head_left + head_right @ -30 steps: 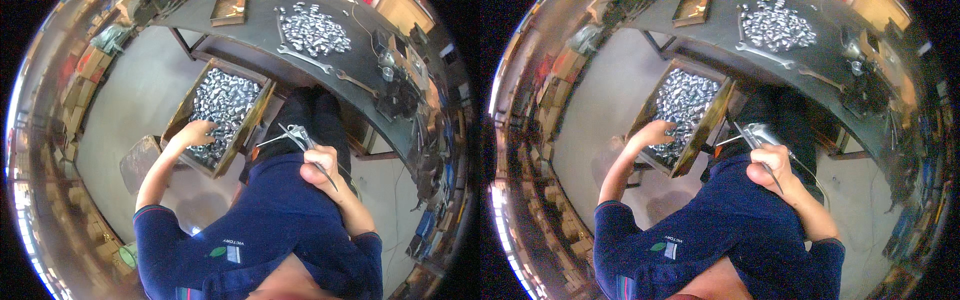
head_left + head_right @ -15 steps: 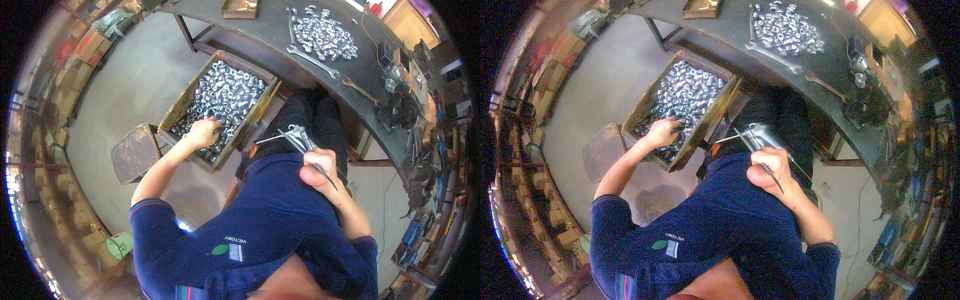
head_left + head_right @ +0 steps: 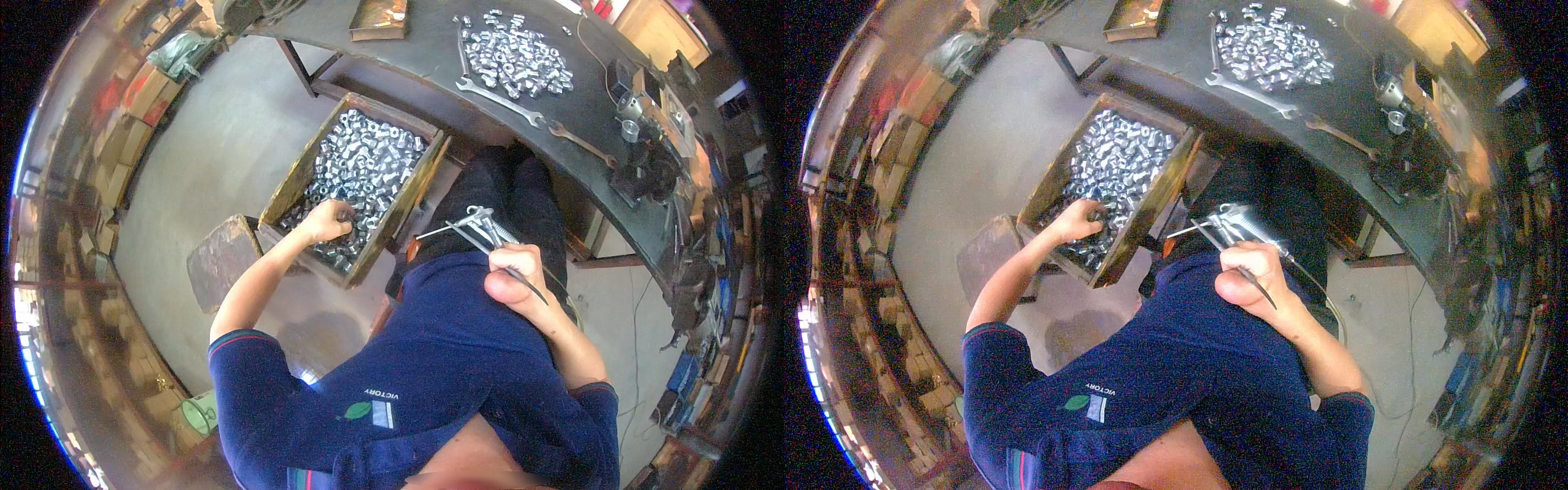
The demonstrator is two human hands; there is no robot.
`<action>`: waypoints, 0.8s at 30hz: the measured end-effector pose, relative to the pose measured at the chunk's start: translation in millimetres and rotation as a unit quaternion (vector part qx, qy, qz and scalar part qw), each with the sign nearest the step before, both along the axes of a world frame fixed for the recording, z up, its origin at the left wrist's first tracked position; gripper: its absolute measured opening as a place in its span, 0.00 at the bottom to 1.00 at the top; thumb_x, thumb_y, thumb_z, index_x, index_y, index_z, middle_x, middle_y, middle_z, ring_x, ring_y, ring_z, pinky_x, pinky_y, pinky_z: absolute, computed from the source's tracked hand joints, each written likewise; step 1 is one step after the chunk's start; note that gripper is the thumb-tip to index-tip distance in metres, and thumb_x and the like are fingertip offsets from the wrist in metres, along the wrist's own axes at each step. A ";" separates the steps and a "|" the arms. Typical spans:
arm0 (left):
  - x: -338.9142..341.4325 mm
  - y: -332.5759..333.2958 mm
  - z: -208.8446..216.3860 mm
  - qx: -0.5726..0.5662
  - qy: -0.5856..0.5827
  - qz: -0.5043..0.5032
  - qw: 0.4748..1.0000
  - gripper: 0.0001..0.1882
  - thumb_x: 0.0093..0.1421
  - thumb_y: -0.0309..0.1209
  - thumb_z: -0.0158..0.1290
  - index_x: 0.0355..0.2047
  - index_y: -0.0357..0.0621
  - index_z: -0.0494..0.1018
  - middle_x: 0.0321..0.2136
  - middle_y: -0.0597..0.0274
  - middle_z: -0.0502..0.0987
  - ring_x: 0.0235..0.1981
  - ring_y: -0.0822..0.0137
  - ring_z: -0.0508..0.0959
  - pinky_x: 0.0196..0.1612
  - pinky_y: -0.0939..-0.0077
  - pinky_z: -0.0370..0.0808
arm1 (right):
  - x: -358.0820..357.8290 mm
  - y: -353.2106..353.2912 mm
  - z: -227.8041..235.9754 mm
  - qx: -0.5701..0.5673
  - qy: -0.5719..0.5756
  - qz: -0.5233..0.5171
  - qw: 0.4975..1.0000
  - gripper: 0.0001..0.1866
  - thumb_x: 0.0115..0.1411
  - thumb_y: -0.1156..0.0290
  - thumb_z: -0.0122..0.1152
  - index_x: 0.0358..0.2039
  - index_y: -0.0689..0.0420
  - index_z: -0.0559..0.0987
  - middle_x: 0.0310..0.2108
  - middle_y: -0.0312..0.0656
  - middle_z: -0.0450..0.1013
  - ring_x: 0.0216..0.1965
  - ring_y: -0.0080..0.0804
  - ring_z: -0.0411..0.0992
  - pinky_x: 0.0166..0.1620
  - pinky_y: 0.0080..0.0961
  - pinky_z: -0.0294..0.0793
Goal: The person repeatedly picks small metal parts from a wooden tray, uses a handheld tool to scrape or deburr each piece, and places the finished parts onto a pile on the table. The process is continuous and repetitive throughout the clip.
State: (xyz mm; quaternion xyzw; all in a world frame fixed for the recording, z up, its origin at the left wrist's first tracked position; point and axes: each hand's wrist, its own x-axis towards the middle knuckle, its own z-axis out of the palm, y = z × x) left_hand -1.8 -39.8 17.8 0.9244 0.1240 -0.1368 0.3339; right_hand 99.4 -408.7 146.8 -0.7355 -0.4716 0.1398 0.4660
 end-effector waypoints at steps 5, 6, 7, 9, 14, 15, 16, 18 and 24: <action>-11.8 1.3 -1.3 0.040 0.004 0.026 0.999 0.17 0.44 0.36 0.54 0.33 0.42 0.78 0.27 0.48 0.78 0.32 0.55 0.79 0.37 0.66 0.74 | -1.3 2.0 0.8 0.005 0.017 0.010 1.000 0.15 0.42 0.64 0.58 0.12 0.58 0.64 0.13 0.43 0.60 0.16 0.39 0.62 0.21 0.31 0.57; -12.3 -0.3 -1.8 0.045 -0.006 0.033 0.998 0.16 0.45 0.36 0.54 0.33 0.40 0.77 0.25 0.49 0.77 0.29 0.56 0.78 0.35 0.66 0.73 | -1.6 3.0 1.8 0.010 0.027 0.018 0.999 0.15 0.42 0.64 0.58 0.12 0.58 0.64 0.13 0.43 0.60 0.16 0.39 0.62 0.21 0.31 0.57; -13.1 -2.5 -1.6 0.049 -0.017 0.041 0.998 0.16 0.46 0.37 0.55 0.32 0.39 0.76 0.24 0.49 0.77 0.27 0.58 0.78 0.33 0.66 0.73 | -2.0 4.1 2.1 0.001 0.008 0.013 1.000 0.14 0.41 0.66 0.59 0.12 0.58 0.64 0.14 0.43 0.60 0.16 0.39 0.62 0.21 0.31 0.57; -12.5 -8.0 2.3 0.073 -0.013 0.055 0.996 0.17 0.48 0.40 0.57 0.30 0.37 0.75 0.23 0.49 0.77 0.27 0.57 0.78 0.32 0.64 0.73 | -1.4 4.2 -4.6 0.016 0.012 0.007 1.000 0.21 0.46 0.56 0.58 0.12 0.58 0.64 0.12 0.41 0.59 0.15 0.34 0.60 0.20 0.29 0.55; -4.6 -20.8 33.7 0.039 0.009 0.090 0.995 0.13 0.49 0.35 0.57 0.25 0.35 0.74 0.17 0.56 0.75 0.18 0.64 0.76 0.29 0.70 0.73 | -0.3 5.5 -6.4 0.022 -0.001 0.003 1.000 0.20 0.46 0.57 0.59 0.13 0.58 0.65 0.13 0.42 0.60 0.15 0.36 0.61 0.20 0.29 0.55; -2.4 -21.7 43.5 -0.023 0.030 0.120 0.992 0.12 0.50 0.34 0.57 0.23 0.35 0.73 0.16 0.57 0.74 0.15 0.66 0.75 0.27 0.71 0.73 | 0.6 5.2 -6.0 0.011 -0.003 0.011 1.000 0.16 0.44 0.61 0.59 0.13 0.58 0.64 0.14 0.43 0.60 0.16 0.38 0.61 0.21 0.30 0.56; -1.3 -20.4 45.1 -0.179 0.008 0.165 0.970 0.10 0.53 0.31 0.55 0.24 0.34 0.72 0.14 0.62 0.72 0.11 0.71 0.72 0.25 0.77 0.72 | 1.8 5.5 -5.2 0.000 -0.005 0.019 1.000 0.14 0.42 0.66 0.59 0.13 0.57 0.64 0.15 0.43 0.61 0.17 0.40 0.62 0.21 0.31 0.57; 6.2 -35.4 73.5 -0.351 -0.063 0.150 0.922 0.09 0.55 0.30 0.53 0.27 0.35 0.70 0.15 0.62 0.72 0.12 0.70 0.72 0.23 0.78 0.72 | 2.8 8.6 -1.9 0.008 0.007 0.036 0.999 0.13 0.42 0.66 0.59 0.14 0.57 0.65 0.15 0.43 0.61 0.17 0.41 0.62 0.21 0.31 0.58; 19.6 -102.2 111.0 -0.614 -0.039 0.123 0.778 0.13 0.55 0.32 0.51 0.35 0.34 0.68 0.18 0.54 0.74 0.13 0.62 0.75 0.24 0.64 0.77 | 0.3 29.9 -4.6 0.011 -0.031 0.080 0.996 0.12 0.40 0.67 0.59 0.15 0.56 0.65 0.14 0.45 0.62 0.17 0.46 0.65 0.21 0.35 0.62</action>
